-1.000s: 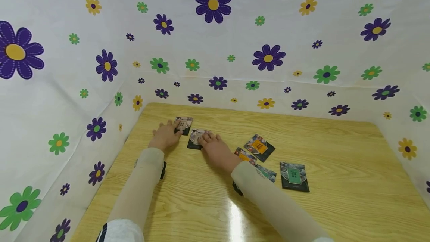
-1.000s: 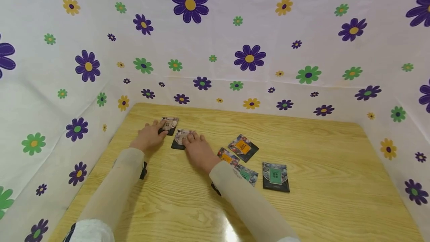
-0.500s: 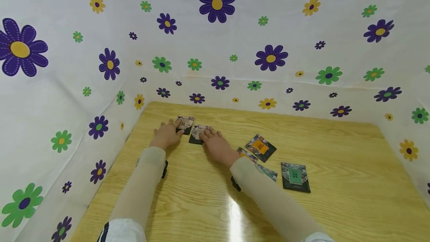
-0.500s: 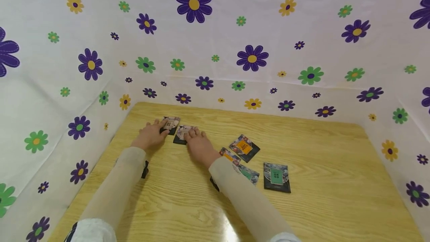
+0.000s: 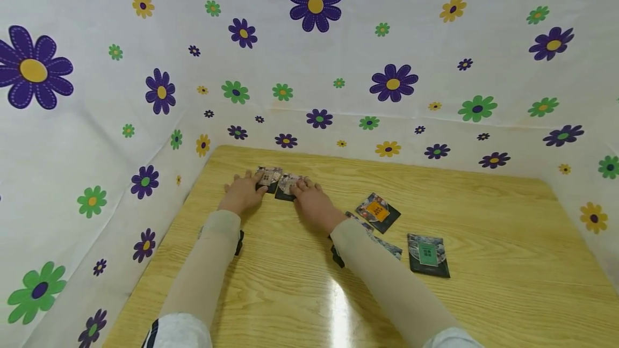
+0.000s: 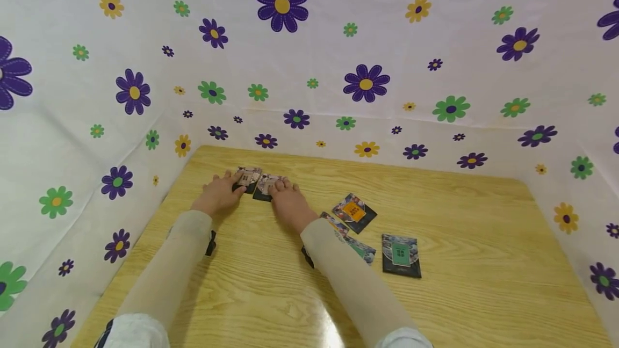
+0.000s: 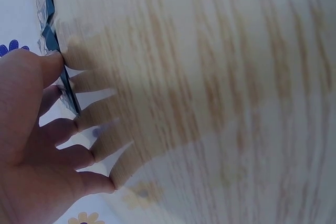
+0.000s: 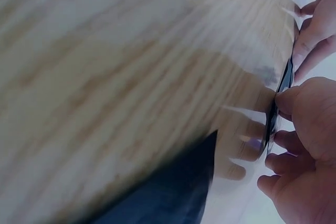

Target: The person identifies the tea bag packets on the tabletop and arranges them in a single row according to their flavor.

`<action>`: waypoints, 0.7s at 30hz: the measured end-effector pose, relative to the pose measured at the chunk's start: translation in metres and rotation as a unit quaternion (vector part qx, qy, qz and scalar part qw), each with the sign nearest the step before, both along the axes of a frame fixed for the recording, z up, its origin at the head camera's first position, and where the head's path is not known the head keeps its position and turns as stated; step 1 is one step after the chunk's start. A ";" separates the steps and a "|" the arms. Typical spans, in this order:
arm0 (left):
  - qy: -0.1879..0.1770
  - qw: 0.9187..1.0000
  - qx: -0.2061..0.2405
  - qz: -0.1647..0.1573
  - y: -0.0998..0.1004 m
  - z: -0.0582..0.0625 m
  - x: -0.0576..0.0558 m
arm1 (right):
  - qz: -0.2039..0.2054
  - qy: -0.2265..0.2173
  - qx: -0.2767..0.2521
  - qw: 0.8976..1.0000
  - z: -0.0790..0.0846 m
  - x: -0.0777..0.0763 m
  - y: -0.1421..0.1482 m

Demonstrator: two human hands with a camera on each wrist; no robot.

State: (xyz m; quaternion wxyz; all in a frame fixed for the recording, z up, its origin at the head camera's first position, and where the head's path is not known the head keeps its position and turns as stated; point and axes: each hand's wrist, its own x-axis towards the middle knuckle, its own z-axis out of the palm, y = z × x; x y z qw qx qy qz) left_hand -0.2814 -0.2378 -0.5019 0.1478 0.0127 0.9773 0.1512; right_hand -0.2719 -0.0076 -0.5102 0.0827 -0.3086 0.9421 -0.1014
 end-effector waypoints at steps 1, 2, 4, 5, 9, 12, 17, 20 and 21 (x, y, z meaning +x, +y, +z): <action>-0.001 1.000 -0.001 0.000 0.000 0.000 0.000 | -0.001 0.000 0.000 1.000 -0.001 -0.001 0.000; -0.002 1.000 -0.001 0.002 0.001 0.000 0.000 | -0.001 0.001 0.002 1.000 -0.002 -0.002 0.000; -0.006 1.000 -0.001 0.004 0.001 0.000 0.000 | 0.000 0.003 0.001 1.000 -0.003 -0.005 0.000; -0.008 1.000 0.000 0.004 0.001 0.000 0.000 | 0.000 0.005 0.001 1.000 -0.004 -0.006 0.000; -0.010 1.000 0.002 0.002 0.002 0.000 0.000 | 0.001 0.009 0.003 1.000 -0.006 -0.010 0.001; -0.008 1.000 0.003 0.000 0.001 0.000 0.000 | 0.003 0.011 0.005 1.000 -0.006 -0.012 0.001; -0.005 1.000 0.005 -0.001 0.000 -0.001 -0.001 | 0.001 0.011 0.010 1.000 -0.005 -0.013 0.000; -0.005 1.000 0.005 -0.001 -0.001 -0.001 0.000 | 0.003 0.014 0.012 1.000 -0.004 -0.013 -0.001; -0.004 1.000 0.004 0.000 -0.001 -0.001 0.000 | 0.004 0.015 0.012 1.000 -0.004 -0.013 -0.001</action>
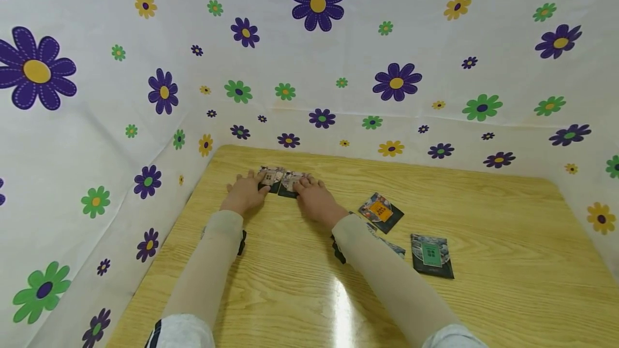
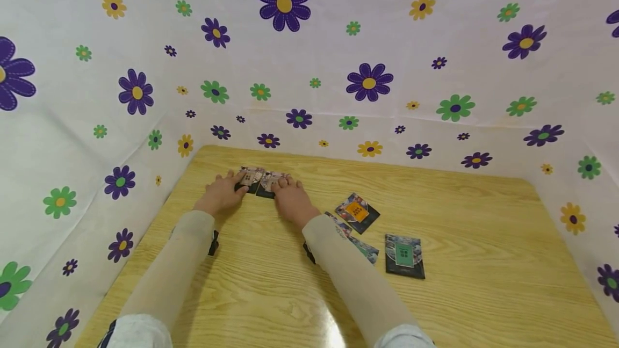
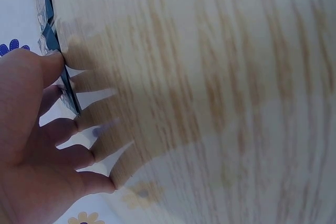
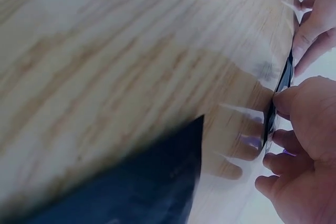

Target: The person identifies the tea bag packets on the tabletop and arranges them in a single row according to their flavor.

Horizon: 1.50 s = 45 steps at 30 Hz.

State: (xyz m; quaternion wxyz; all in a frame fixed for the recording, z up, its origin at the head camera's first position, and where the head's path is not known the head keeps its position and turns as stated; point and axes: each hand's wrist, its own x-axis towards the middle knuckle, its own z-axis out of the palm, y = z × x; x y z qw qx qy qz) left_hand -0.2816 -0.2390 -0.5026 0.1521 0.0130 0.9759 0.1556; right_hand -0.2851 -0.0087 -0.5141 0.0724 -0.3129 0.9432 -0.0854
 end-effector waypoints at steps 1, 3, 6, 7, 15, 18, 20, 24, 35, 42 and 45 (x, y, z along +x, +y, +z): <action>0.001 1.000 0.000 0.000 0.001 0.000 0.000 | 0.000 0.001 -0.001 1.000 0.000 0.000 0.001; 0.001 1.000 0.001 -0.001 0.002 0.000 0.000 | 0.001 0.003 -0.004 1.000 0.000 0.001 0.002; 0.001 1.000 -0.001 0.000 0.003 0.001 0.001 | 0.002 0.003 -0.009 1.000 -0.001 0.001 0.004; 0.001 1.000 -0.002 0.000 0.003 0.000 0.000 | 0.000 0.001 -0.011 1.000 -0.002 0.002 0.005; -0.001 1.000 0.001 0.000 0.002 0.000 0.000 | -0.017 -0.012 -0.033 0.999 0.009 0.010 0.020; -0.003 1.000 0.001 0.000 0.001 -0.001 0.001 | -0.010 -0.017 -0.039 0.999 0.012 0.014 0.026; -0.006 1.000 0.001 0.000 0.001 -0.001 0.000 | -0.006 -0.018 -0.048 0.999 0.014 0.018 0.032; -0.004 1.000 -0.004 -0.003 0.001 -0.002 0.000 | 0.002 -0.019 -0.056 0.998 0.016 0.027 0.045; 0.002 1.000 -0.010 -0.007 0.002 -0.001 -0.001 | 0.012 -0.014 -0.064 0.998 0.031 0.060 0.090; 0.008 1.000 -0.012 -0.007 0.001 -0.004 -0.002 | 0.010 0.015 -0.081 0.997 0.032 0.087 0.121; 0.013 1.000 -0.011 -0.009 0.000 -0.005 -0.003 | 0.007 0.021 -0.086 0.996 0.031 0.099 0.132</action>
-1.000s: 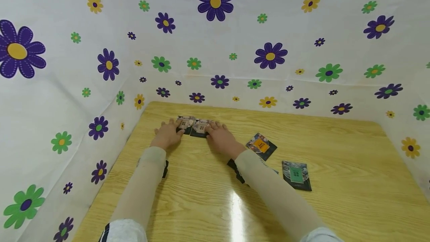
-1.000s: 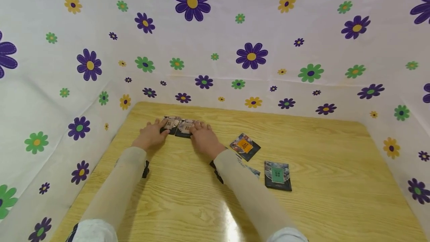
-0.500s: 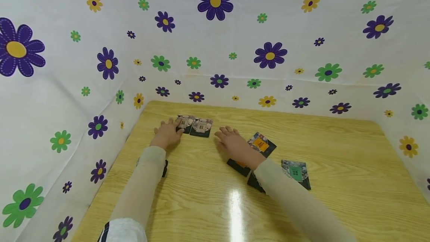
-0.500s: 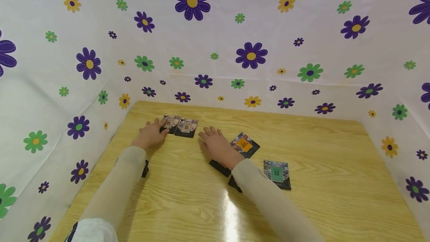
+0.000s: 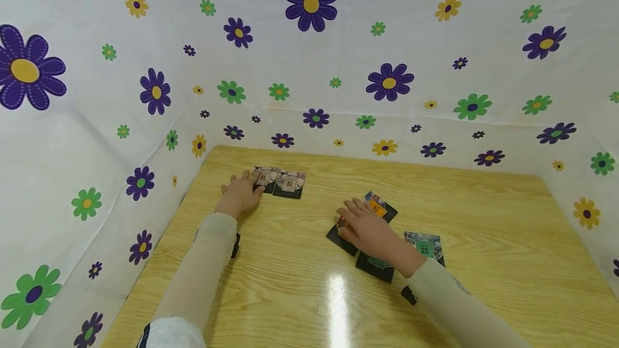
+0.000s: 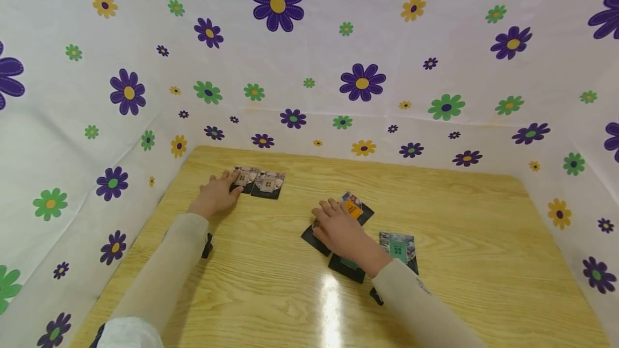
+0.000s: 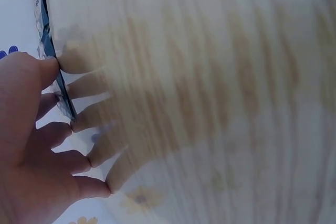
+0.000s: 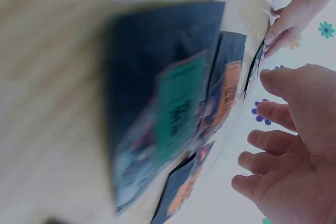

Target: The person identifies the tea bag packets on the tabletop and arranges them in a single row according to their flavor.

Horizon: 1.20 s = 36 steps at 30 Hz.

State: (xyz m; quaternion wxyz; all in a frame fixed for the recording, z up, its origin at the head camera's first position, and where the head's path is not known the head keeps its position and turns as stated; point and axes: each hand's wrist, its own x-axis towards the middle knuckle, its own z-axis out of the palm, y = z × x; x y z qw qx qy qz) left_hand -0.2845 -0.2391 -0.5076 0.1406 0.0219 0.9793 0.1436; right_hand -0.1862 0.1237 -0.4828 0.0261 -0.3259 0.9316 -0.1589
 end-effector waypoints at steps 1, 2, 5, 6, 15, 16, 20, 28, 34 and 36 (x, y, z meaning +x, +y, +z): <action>0.002 1.000 -0.001 -0.002 0.000 0.000 0.000 | -0.003 0.000 0.002 1.000 -0.001 0.004 0.004; 0.005 1.000 -0.002 -0.004 0.000 0.000 0.000 | -0.004 0.003 0.003 1.000 -0.001 0.007 0.008; 0.015 1.000 -0.008 -0.012 -0.001 -0.002 0.002 | -0.012 0.005 0.014 1.000 -0.004 0.017 0.017; 0.019 1.000 -0.009 -0.016 -0.001 -0.002 0.003 | -0.016 0.006 0.019 1.000 -0.005 0.019 0.020; 0.044 0.998 -0.010 -0.038 -0.001 -0.008 0.009 | -0.041 -0.018 0.033 0.998 -0.016 0.038 0.031; 0.046 0.998 -0.011 -0.038 -0.001 -0.009 0.009 | -0.042 -0.019 0.032 0.998 -0.017 0.039 0.031; 0.047 0.998 -0.012 -0.037 0.000 -0.009 0.009 | -0.046 -0.027 0.026 0.998 -0.020 0.040 0.028; 0.042 0.999 -0.001 -0.035 -0.002 -0.015 0.007 | -0.036 -0.039 0.031 0.998 -0.021 0.037 0.019; 0.046 0.998 0.003 -0.031 -0.001 -0.014 0.007 | -0.023 -0.015 0.025 0.999 -0.018 0.035 0.014; 0.046 0.998 0.004 -0.030 -0.001 -0.012 0.008 | -0.022 -0.011 0.028 0.999 -0.018 0.034 0.012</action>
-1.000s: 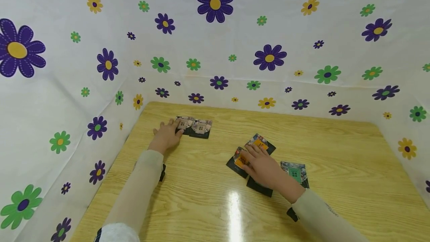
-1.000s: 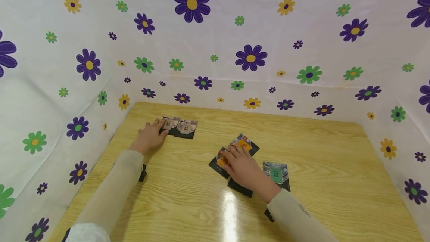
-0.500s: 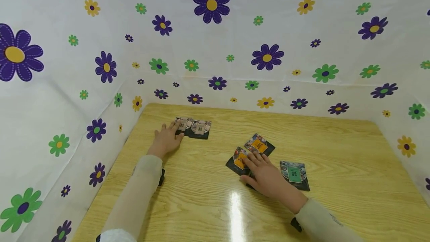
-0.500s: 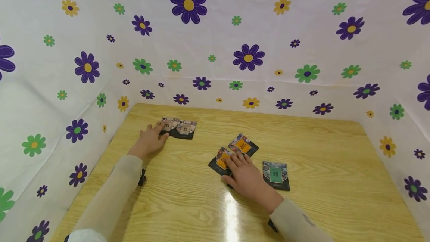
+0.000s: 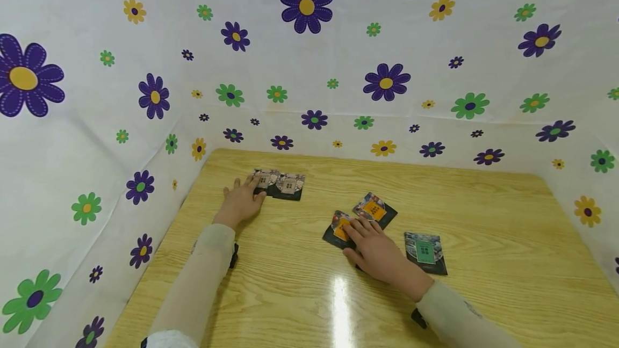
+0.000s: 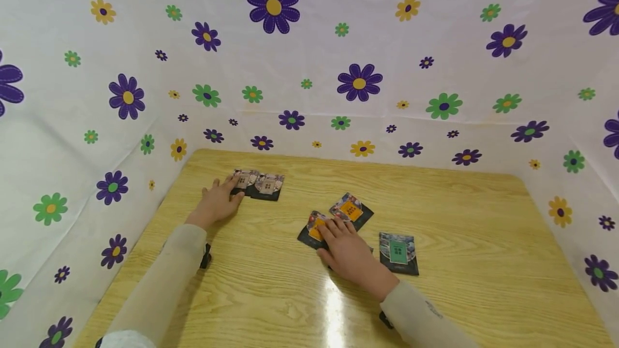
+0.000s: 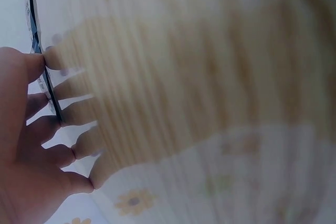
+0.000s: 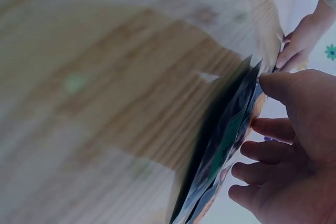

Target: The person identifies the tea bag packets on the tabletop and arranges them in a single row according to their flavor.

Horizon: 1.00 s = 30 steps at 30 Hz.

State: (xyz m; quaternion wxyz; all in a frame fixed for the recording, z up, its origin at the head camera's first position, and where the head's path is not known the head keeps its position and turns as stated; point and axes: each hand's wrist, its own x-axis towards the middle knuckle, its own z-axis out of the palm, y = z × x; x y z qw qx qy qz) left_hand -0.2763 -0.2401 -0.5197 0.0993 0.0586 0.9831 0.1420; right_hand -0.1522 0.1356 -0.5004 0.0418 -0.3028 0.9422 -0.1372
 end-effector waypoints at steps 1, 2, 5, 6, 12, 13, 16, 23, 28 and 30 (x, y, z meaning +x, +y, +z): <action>-0.001 1.000 0.000 0.000 0.000 0.000 0.000 | -0.001 -0.002 0.000 1.000 0.000 -0.001 -0.001; -0.001 1.000 -0.001 0.000 0.000 0.001 0.000 | -0.001 -0.004 0.001 1.000 0.000 -0.001 -0.002; -0.002 1.000 -0.006 -0.001 0.000 0.001 0.000 | -0.003 -0.015 0.004 1.000 -0.001 -0.004 -0.005; -0.002 1.000 -0.007 -0.001 0.000 0.001 0.000 | -0.003 -0.017 0.007 1.000 -0.001 -0.005 -0.006; -0.007 1.000 -0.006 0.000 -0.001 0.001 0.000 | 0.007 -0.009 0.007 1.000 -0.005 -0.010 -0.010; -0.007 1.000 -0.006 -0.001 -0.001 0.001 -0.001 | 0.009 -0.007 0.006 1.000 -0.005 -0.010 -0.010; -0.007 1.000 -0.008 -0.002 -0.001 0.000 -0.001 | 0.013 -0.002 0.007 1.000 -0.004 -0.014 -0.011; -0.010 1.000 -0.004 -0.001 -0.002 -0.001 -0.002 | 0.019 -0.018 0.012 1.000 0.000 -0.022 -0.016; -0.010 1.000 -0.002 0.000 -0.002 -0.001 -0.003 | 0.025 -0.023 0.002 0.999 0.000 -0.029 -0.022; -0.012 1.000 -0.002 0.001 -0.002 -0.001 -0.002 | 0.026 -0.025 0.005 0.999 -0.001 -0.033 -0.024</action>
